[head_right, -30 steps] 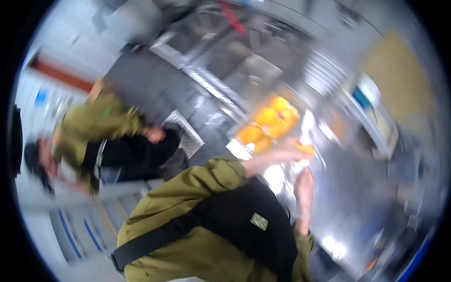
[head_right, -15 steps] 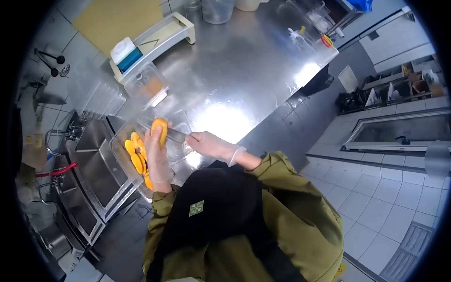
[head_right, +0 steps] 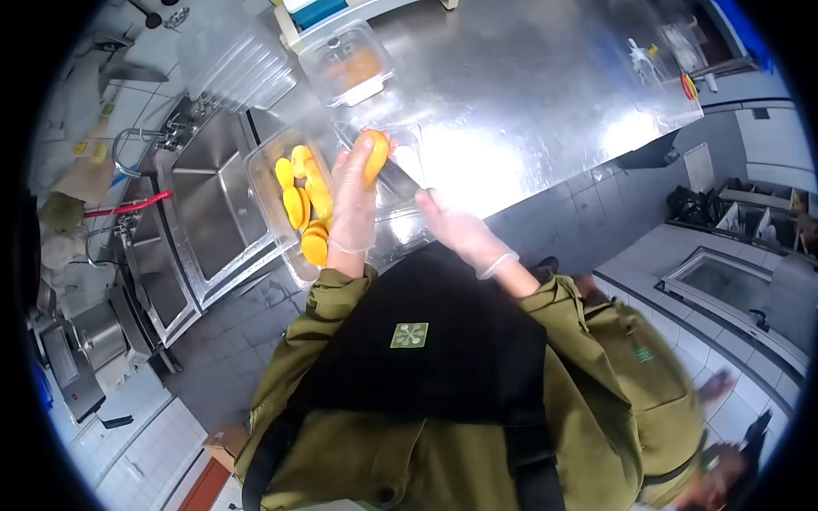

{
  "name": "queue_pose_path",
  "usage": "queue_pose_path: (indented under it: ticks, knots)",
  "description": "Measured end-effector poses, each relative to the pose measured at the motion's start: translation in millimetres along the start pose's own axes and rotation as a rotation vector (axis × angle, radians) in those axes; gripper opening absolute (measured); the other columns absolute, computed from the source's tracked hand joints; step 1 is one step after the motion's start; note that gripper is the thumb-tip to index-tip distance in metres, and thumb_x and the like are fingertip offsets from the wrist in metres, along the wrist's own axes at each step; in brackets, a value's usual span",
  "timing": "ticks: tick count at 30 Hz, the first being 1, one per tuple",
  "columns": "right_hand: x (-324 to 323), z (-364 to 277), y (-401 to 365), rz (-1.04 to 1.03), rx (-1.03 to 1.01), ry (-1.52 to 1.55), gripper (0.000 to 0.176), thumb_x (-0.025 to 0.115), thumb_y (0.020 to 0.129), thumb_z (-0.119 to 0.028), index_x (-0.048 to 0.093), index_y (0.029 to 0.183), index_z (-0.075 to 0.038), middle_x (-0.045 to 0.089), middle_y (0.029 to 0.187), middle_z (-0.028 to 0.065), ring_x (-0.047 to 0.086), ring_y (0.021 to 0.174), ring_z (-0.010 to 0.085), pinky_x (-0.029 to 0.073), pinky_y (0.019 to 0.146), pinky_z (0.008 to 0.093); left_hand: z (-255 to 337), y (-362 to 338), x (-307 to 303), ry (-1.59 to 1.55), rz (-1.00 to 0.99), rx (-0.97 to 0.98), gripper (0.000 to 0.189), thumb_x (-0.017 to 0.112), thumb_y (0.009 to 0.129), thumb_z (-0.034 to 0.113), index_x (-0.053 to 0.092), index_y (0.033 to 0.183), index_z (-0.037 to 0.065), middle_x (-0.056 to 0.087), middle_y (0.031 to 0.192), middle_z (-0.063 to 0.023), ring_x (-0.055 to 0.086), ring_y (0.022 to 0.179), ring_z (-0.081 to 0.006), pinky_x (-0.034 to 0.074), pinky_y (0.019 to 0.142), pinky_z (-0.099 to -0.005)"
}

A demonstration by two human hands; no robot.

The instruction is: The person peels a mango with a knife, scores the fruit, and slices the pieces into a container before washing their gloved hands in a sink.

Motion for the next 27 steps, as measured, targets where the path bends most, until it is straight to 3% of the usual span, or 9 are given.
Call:
queue_pose_path:
  ticks: [5,6,10,14,18,24,27]
  knots:
    - [5,-32,11,0.027,0.011,0.1,0.03,0.042,0.094,-0.027,0.053,0.088,0.001,0.052,0.062,0.0148,0.048,0.058,0.0178,0.043,0.06,0.033,-26,-18,5,0.015,-0.021,-0.084,0.039,0.064,0.082,0.013,0.049,0.112,-0.007,0.06,0.098,-0.0156,0.062,0.086,-0.0223,0.05,0.078,-0.0304]
    - [7,-34,10,0.021,-0.012,0.09,0.029,0.044,0.093,-0.025,0.052,0.085,0.001,0.053,0.064,0.0214,0.053,0.056,0.0297,0.043,0.058,0.0369,-21,-22,6,-0.012,0.003,-0.057,0.038,0.064,0.082,0.013,0.051,0.113,-0.006,0.06,0.099,-0.0157,0.062,0.086,-0.0232,0.05,0.077,-0.0313]
    - [3,-37,1,0.081,-0.06,-0.012,0.029,0.044,0.093,-0.025,0.05,0.081,0.001,0.052,0.066,0.0234,0.051,0.062,0.0407,0.042,0.057,0.0391,-19,-22,6,-0.039,-0.018,-0.084,0.038,0.063,0.083,0.015,0.051,0.113,-0.005,0.06,0.099,-0.0138,0.06,0.088,-0.0212,0.049,0.081,-0.0302]
    - [-11,-37,-7,-0.071,-0.031,-0.095,0.027,0.044,0.093,-0.026,0.049,0.083,-0.002,0.052,0.065,0.0217,0.052,0.061,0.0396,0.043,0.057,0.0392,4,-14,-1,-0.066,-0.036,-0.008,0.039,0.062,0.084,0.019,0.05,0.113,-0.005,0.058,0.101,-0.0117,0.056,0.093,-0.0182,0.046,0.085,-0.029]
    - [-16,-41,-9,-0.066,-0.085,-0.147,0.026,0.044,0.093,-0.025,0.049,0.082,-0.001,0.051,0.062,0.0191,0.051,0.056,0.0344,0.043,0.056,0.0375,21,-13,7,-0.115,-0.002,0.033,0.038,0.062,0.085,0.021,0.05,0.112,-0.003,0.056,0.105,-0.0101,0.055,0.096,-0.0175,0.045,0.087,-0.0291]
    - [1,-30,-1,0.006,-0.11,-0.067,0.026,0.044,0.093,-0.023,0.049,0.082,0.0,0.051,0.064,0.0193,0.049,0.056,0.0298,0.043,0.059,0.0356,-9,-11,8,-0.155,0.011,-0.05,0.037,0.061,0.086,0.023,0.05,0.113,0.001,0.055,0.107,-0.0098,0.055,0.099,-0.0179,0.044,0.091,-0.0292]
    - [0,-26,-14,-0.101,0.042,-0.037,0.027,0.045,0.094,-0.024,0.05,0.083,0.0,0.05,0.064,0.0163,0.045,0.057,0.0209,0.043,0.061,0.0329,6,-4,2,-0.182,0.013,0.01,0.037,0.059,0.087,0.024,0.049,0.115,0.001,0.054,0.11,-0.0096,0.054,0.102,-0.0189,0.044,0.092,-0.0297]
Point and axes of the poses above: each hand's wrist, its own y-axis towards the middle knuckle, its own x-axis out of the palm, z = x × y, the point moved 9 cm from there along y, towards the middle knuckle
